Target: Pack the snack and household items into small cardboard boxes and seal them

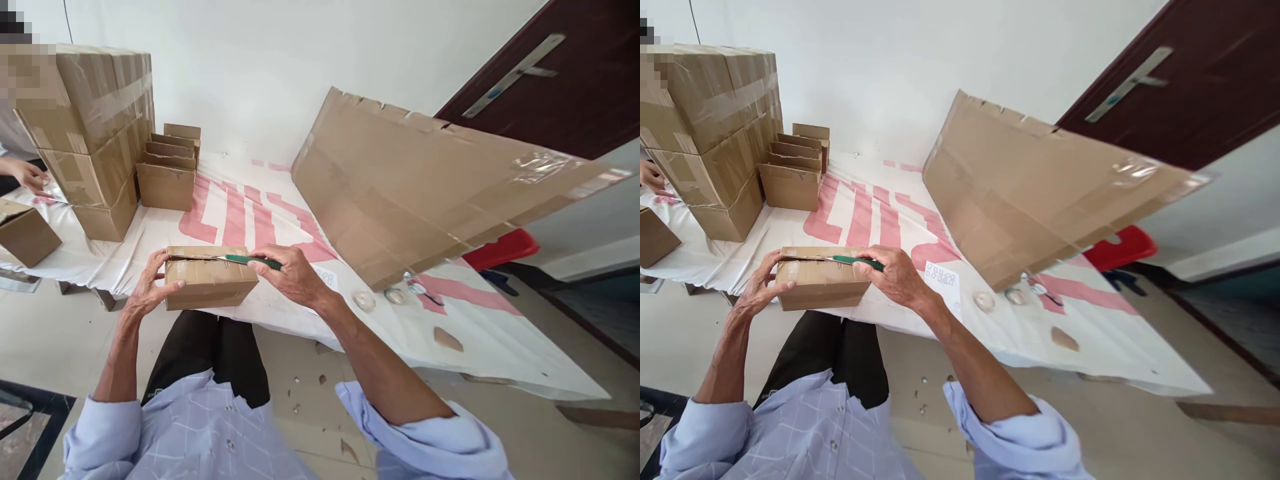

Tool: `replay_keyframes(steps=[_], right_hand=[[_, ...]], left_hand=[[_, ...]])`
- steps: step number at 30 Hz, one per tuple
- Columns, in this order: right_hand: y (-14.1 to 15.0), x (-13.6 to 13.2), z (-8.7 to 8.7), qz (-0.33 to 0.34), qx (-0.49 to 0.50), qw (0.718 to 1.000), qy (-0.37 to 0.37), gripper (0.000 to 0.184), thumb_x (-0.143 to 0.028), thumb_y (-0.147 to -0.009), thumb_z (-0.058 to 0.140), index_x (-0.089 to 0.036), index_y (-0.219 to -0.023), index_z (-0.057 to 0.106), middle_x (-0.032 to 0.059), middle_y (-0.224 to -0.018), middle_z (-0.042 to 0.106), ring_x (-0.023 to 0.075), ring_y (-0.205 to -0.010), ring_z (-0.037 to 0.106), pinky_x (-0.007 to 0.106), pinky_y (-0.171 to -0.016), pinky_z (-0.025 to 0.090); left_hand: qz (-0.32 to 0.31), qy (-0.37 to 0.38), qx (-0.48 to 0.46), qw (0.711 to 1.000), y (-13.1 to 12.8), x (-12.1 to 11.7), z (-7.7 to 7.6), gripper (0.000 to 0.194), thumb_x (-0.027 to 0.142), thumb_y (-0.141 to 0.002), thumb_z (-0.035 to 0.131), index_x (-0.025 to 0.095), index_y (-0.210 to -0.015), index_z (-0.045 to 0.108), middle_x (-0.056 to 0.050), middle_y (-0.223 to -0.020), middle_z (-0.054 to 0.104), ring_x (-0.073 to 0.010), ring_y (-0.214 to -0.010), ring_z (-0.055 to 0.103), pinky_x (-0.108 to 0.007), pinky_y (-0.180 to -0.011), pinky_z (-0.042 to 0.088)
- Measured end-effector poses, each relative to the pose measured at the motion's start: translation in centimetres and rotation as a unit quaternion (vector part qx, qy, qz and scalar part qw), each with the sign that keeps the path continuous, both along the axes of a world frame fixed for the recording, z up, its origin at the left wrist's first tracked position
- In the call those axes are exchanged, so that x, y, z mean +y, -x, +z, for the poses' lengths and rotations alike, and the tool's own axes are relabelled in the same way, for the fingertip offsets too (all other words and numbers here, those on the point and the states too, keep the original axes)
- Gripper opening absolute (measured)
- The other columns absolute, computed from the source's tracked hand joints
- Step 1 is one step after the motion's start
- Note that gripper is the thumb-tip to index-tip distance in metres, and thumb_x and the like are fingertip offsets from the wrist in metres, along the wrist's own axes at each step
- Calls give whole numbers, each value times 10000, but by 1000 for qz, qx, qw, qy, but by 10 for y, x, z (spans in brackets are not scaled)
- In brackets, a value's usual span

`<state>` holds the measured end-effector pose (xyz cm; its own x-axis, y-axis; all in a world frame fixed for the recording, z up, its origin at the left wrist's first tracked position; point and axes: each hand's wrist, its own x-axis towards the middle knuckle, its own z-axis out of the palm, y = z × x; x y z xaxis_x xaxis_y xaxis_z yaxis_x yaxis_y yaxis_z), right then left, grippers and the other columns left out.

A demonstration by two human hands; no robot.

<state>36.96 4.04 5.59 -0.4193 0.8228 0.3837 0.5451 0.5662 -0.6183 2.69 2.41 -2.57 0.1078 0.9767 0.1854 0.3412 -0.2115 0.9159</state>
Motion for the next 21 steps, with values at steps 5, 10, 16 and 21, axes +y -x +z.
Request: replay_keyframes(steps=[5, 10, 16, 21], right_hand=[[37, 9, 23, 62, -74, 995, -8, 253, -360, -1056, 624, -225, -1016, 834, 42, -912, 801, 192, -808, 692, 319, -751, 486], [58, 18, 34, 44, -183, 982, -24, 260, -332, -1075, 605, -216, -993, 823, 37, -899, 792, 183, -816, 670, 311, -727, 410], [65, 25, 36, 6, -276, 960, -51, 324, -397, -1090, 609, -214, -923, 818, 54, -887, 774, 194, -788, 633, 329, -666, 307], [37, 37, 25, -2, -261, 962, -85, 454, -553, -1071, 649, -237, -771, 781, 59, -765, 708, 193, -682, 579, 348, -618, 240]], left_hand=[[5, 5, -3, 1000, 1, 0, -8, 795, 632, -789, 846, 334, -1492, 626, -110, -1714, 433, -431, -1567, 478, -558, -1146, 582], [3, 6, -10, 1000, 0, 2, -13, 825, 648, -770, 859, 335, -1493, 613, -109, -1710, 430, -424, -1559, 481, -547, -1149, 574], [-3, 1, -16, 1000, 1, 3, -17, 822, 648, -779, 853, 341, -1503, 611, -114, -1696, 428, -416, -1551, 487, -546, -1139, 578], [0, -2, -1, 1000, 3, 4, -16, 803, 632, -802, 854, 350, -1516, 618, -103, -1697, 440, -413, -1557, 486, -538, -1151, 581]])
